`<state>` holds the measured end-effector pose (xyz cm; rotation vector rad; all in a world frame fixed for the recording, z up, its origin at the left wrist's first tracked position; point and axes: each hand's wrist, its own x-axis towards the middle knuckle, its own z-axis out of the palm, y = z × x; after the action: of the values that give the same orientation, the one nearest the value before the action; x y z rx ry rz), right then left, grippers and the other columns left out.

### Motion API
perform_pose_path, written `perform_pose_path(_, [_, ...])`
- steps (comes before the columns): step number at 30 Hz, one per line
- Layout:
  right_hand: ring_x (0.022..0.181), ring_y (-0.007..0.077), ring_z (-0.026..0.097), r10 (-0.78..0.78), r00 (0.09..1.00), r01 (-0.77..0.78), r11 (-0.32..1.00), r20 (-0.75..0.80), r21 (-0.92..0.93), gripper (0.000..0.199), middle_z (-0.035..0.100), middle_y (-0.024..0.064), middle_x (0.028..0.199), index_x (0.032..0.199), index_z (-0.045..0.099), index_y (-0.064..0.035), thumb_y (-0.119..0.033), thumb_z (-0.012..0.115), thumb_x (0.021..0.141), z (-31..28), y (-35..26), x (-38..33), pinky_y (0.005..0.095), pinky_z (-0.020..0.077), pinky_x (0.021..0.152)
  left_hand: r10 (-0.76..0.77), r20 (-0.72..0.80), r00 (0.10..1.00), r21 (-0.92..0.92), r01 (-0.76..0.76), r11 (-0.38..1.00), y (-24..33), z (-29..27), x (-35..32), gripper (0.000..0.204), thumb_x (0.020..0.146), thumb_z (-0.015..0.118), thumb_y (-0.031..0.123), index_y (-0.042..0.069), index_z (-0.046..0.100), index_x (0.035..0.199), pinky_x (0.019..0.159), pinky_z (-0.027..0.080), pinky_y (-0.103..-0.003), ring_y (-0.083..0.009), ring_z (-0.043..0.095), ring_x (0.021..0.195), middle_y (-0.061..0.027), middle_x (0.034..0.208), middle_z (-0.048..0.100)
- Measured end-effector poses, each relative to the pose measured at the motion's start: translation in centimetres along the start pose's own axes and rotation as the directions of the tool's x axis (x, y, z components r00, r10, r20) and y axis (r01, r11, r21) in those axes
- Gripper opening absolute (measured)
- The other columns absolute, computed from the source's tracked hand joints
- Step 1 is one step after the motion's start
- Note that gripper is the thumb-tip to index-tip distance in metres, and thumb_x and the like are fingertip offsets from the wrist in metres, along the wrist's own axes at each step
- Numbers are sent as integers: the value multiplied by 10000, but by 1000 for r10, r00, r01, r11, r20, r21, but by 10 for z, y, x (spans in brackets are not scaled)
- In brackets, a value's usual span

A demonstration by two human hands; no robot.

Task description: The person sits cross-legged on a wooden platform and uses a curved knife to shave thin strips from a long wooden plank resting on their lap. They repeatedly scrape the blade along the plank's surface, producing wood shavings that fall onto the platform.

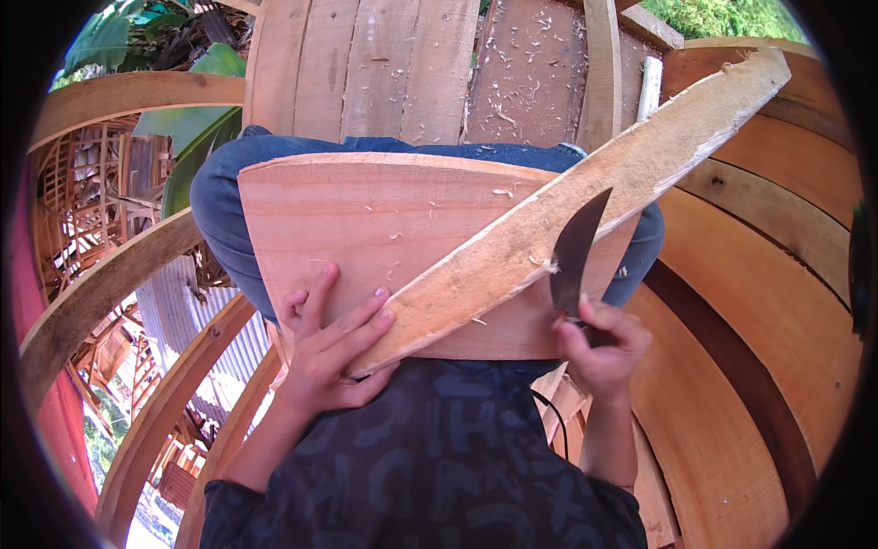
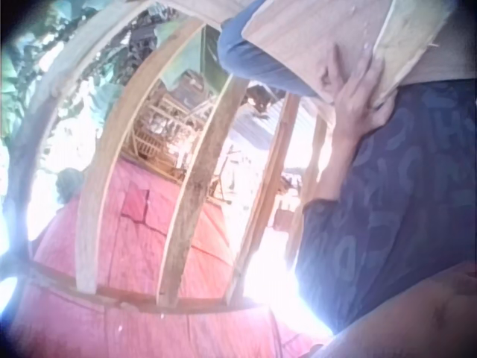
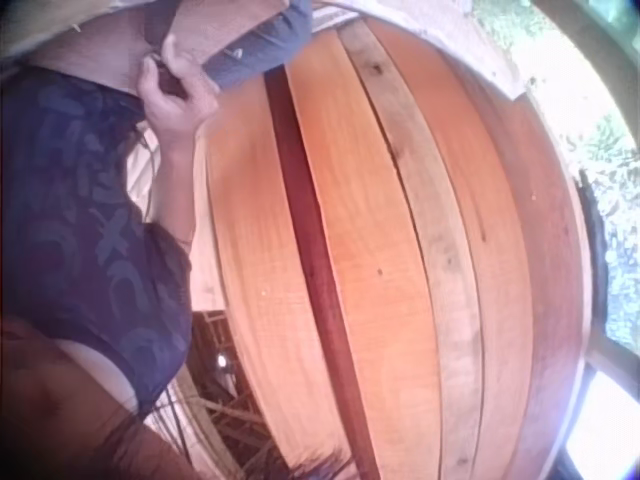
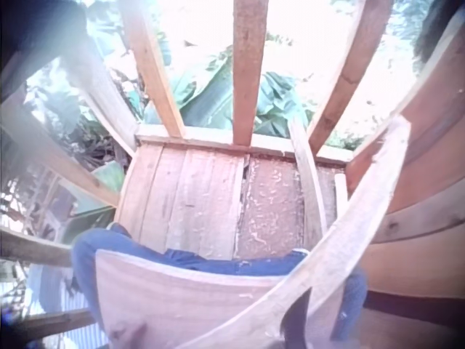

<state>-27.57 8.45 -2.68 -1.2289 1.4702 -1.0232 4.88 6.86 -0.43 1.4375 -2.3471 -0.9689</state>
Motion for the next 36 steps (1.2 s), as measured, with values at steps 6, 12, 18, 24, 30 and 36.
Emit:
perform_pose_path(6, [601,114,620,194,963,-58,826,-186,561,366,692,134,807,1124,663,13,131,686,778,-3,-13,5,232,494,510,-10,4,1000,5,10,1000,0,0,-2,691,615,850,271,130,621,1252,1066,126,-539,-466,308,1392,-127,1315,607])
perform_pose_path(12, [589,123,602,3,996,13,982,-89,189,395,683,154,833,1151,646,6,143,672,782,-15,6,-5,231,481,504,22,-10,1000,18,-22,1000,-1,1,-1,705,617,848,274,134,611,1266,1062,130,-538,-464,308,1393,-126,1318,604])
perform_pose_path(18, [674,140,656,117,985,-67,935,-123,348,314,698,160,859,1067,680,25,107,711,765,0,4,-15,243,517,595,-28,-33,999,3,28,1000,4,-1,3,575,676,807,263,161,655,1221,1069,137,-469,-384,357,1391,-25,1300,628])
perform_pose_path(24, [642,100,628,212,956,-39,781,-205,623,322,708,129,855,1029,695,23,90,761,721,-8,-18,8,207,483,561,-44,-32,999,-7,43,999,5,0,3,575,671,808,255,160,658,1218,1070,134,-468,-385,358,1390,-29,1301,626])
perform_pose_path(30, [598,88,603,134,987,-94,932,-91,351,343,698,120,802,1079,682,-6,80,729,750,-7,0,-7,205,471,517,-35,-38,999,-13,34,999,5,0,3,561,674,804,255,155,663,1208,1067,138,-470,-389,356,1390,-30,1300,627])
perform_pose_path(36, [638,121,638,160,986,-164,972,39,168,325,713,149,908,1029,689,32,81,769,718,2,6,-18,232,516,557,-23,-35,999,-2,23,1000,4,-1,3,567,677,804,259,154,656,1215,1063,143,-473,-389,355,1390,-30,1301,627])
